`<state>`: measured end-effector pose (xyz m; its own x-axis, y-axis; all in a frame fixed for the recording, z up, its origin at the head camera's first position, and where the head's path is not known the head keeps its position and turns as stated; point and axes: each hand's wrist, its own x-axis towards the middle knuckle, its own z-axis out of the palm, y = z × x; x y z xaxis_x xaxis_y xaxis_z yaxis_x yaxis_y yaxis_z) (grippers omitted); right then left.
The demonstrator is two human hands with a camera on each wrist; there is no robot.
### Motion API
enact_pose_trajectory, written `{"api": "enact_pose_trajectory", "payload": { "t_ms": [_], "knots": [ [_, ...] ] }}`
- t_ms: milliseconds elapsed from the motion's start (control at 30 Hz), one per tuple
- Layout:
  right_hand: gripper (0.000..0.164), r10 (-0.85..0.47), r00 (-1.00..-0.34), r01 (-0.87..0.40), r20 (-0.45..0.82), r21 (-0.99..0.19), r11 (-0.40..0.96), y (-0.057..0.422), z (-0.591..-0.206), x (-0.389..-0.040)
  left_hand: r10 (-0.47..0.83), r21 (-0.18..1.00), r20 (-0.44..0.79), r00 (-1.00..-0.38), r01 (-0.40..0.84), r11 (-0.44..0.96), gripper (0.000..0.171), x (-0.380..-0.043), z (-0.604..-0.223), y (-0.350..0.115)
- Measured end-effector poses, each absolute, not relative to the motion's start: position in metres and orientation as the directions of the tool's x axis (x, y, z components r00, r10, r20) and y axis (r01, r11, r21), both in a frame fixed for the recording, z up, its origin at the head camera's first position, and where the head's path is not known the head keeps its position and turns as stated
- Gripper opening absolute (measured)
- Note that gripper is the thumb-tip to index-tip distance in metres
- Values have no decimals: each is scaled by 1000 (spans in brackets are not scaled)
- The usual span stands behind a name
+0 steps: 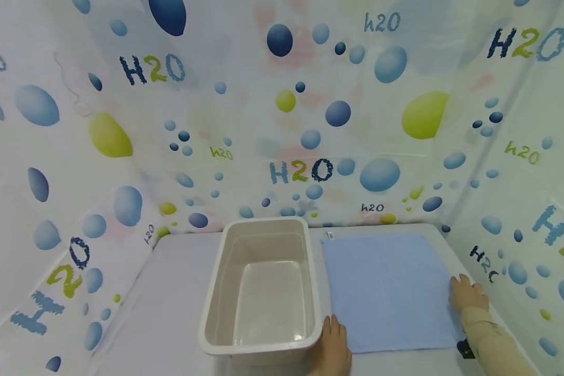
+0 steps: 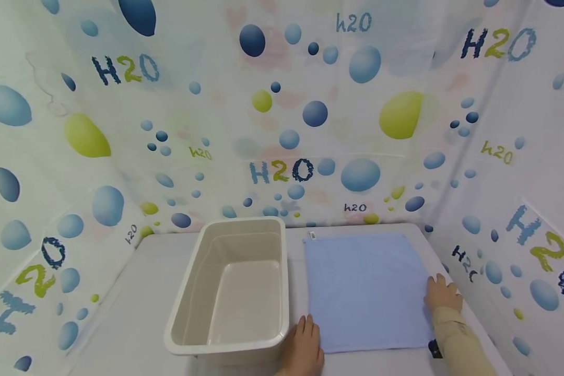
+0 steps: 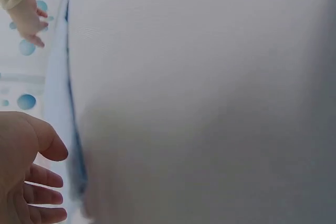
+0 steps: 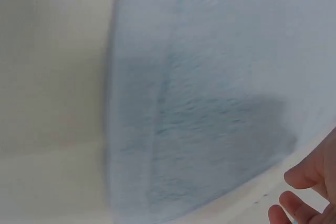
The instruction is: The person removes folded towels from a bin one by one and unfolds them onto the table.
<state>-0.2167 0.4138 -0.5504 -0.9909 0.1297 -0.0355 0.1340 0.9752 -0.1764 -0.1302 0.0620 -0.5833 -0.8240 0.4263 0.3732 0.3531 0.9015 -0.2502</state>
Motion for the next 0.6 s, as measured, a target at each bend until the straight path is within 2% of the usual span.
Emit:
{"api": "enact_pose_trajectory", "payload": {
  "t_ms": [167, 467, 600],
  "knots": [
    [47, 79, -994, 63, 70, -201, 978, 398, -530, -226, 384, -166, 377, -842, 347, 923, 50, -139, -564, 74],
    [43, 32, -966, -25, 256, -218, 976, 366, -483, -241, 391, -143, 479, -786, 370, 918, 51, -159, -517, 102],
    [41, 6, -936, -68, 352, -198, 978, 348, -462, -247, 372, -164, 535, -759, 339, 927, 52, -169, -490, 110]
  ]
}}
